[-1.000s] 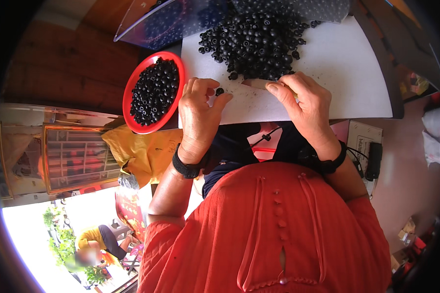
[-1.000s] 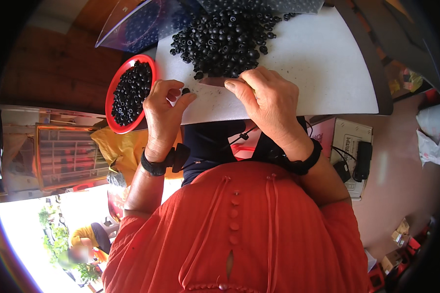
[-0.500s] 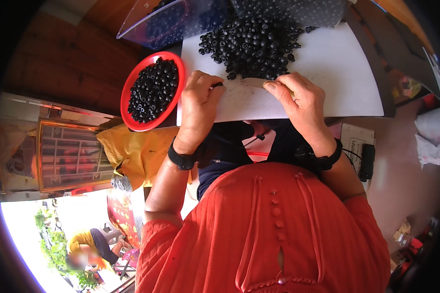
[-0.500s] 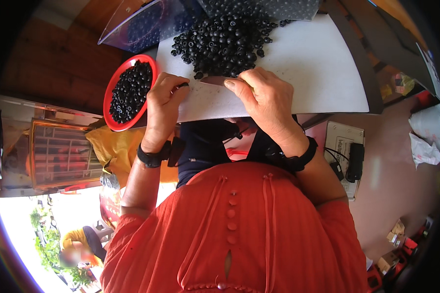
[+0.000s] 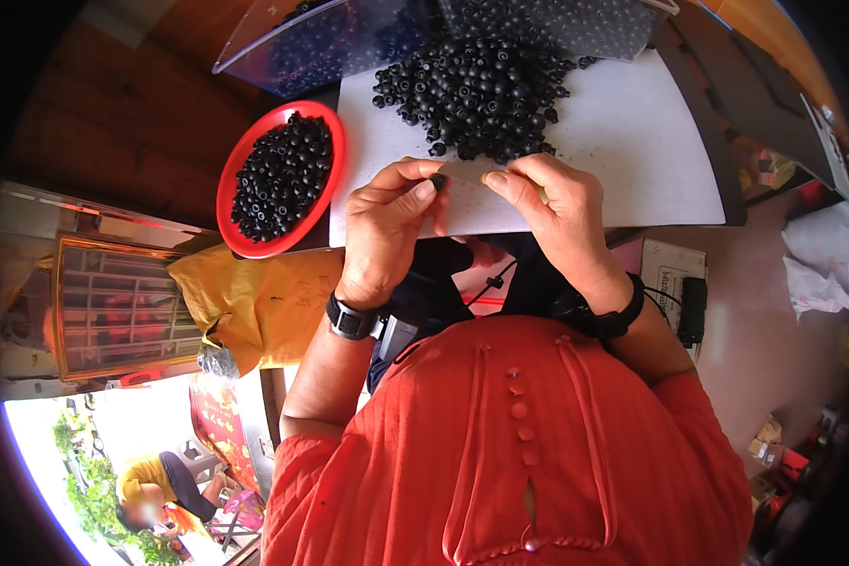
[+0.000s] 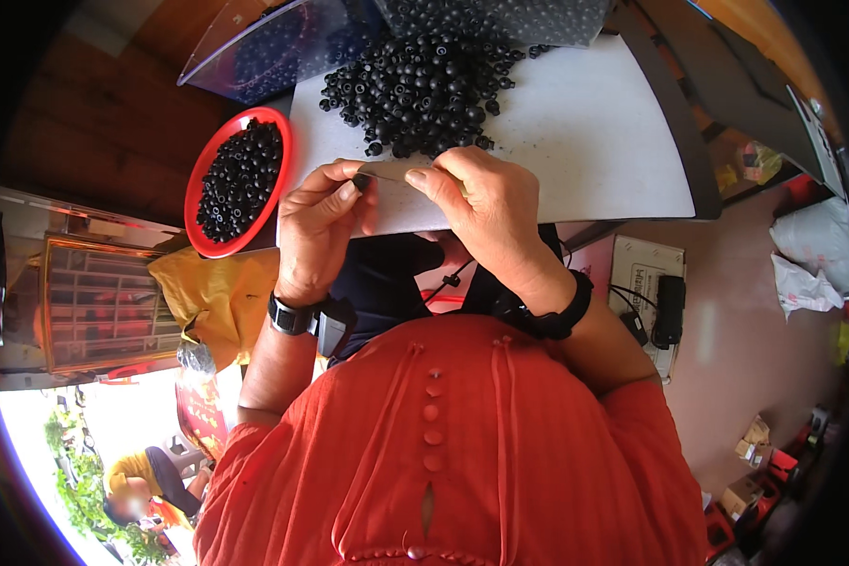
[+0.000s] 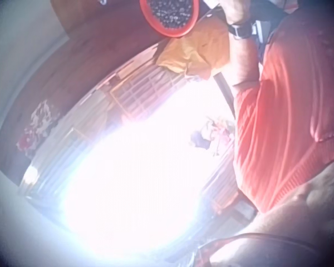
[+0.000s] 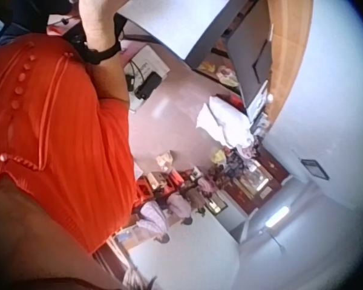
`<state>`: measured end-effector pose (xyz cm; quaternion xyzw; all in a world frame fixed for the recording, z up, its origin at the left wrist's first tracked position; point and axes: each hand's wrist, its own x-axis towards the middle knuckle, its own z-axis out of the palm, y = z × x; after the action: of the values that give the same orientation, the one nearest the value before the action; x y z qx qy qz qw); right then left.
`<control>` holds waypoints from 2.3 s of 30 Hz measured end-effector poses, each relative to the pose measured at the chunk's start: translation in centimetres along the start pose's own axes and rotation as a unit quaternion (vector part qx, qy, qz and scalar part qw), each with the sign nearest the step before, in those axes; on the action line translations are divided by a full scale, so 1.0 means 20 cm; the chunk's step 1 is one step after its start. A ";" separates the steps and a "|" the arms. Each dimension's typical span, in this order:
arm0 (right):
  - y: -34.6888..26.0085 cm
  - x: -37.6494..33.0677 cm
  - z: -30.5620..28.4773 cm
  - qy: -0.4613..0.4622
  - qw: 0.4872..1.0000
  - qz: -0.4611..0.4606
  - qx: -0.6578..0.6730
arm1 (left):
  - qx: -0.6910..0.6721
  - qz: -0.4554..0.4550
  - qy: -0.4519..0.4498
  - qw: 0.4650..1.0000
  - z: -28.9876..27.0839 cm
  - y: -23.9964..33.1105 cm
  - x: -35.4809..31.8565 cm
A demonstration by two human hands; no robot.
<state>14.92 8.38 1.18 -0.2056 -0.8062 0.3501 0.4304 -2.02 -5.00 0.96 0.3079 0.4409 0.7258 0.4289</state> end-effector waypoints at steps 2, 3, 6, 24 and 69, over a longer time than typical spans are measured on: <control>0.00 0.00 0.00 -0.004 1.000 0.007 -0.015 | -0.018 -0.002 -0.007 1.000 -0.01 0.00 0.00; 0.00 0.00 0.00 -0.006 1.000 0.006 -0.016 | -0.035 -0.004 -0.014 0.999 -0.01 0.00 0.01; 0.01 -0.01 0.01 -0.004 1.000 -0.008 -0.025 | -0.002 -0.004 -0.005 1.000 0.00 0.00 0.00; 0.04 -0.01 0.02 0.023 0.996 -0.063 -0.054 | -0.017 -0.032 0.004 0.999 0.03 0.01 -0.02; 0.01 0.00 -0.04 -0.002 0.994 0.014 0.104 | 0.478 0.200 0.235 0.822 -0.32 0.39 -0.05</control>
<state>15.72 8.79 1.32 -0.1701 -0.7632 0.4384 0.4431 -9.58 -10.10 5.33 0.3759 0.7490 0.5439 -0.0429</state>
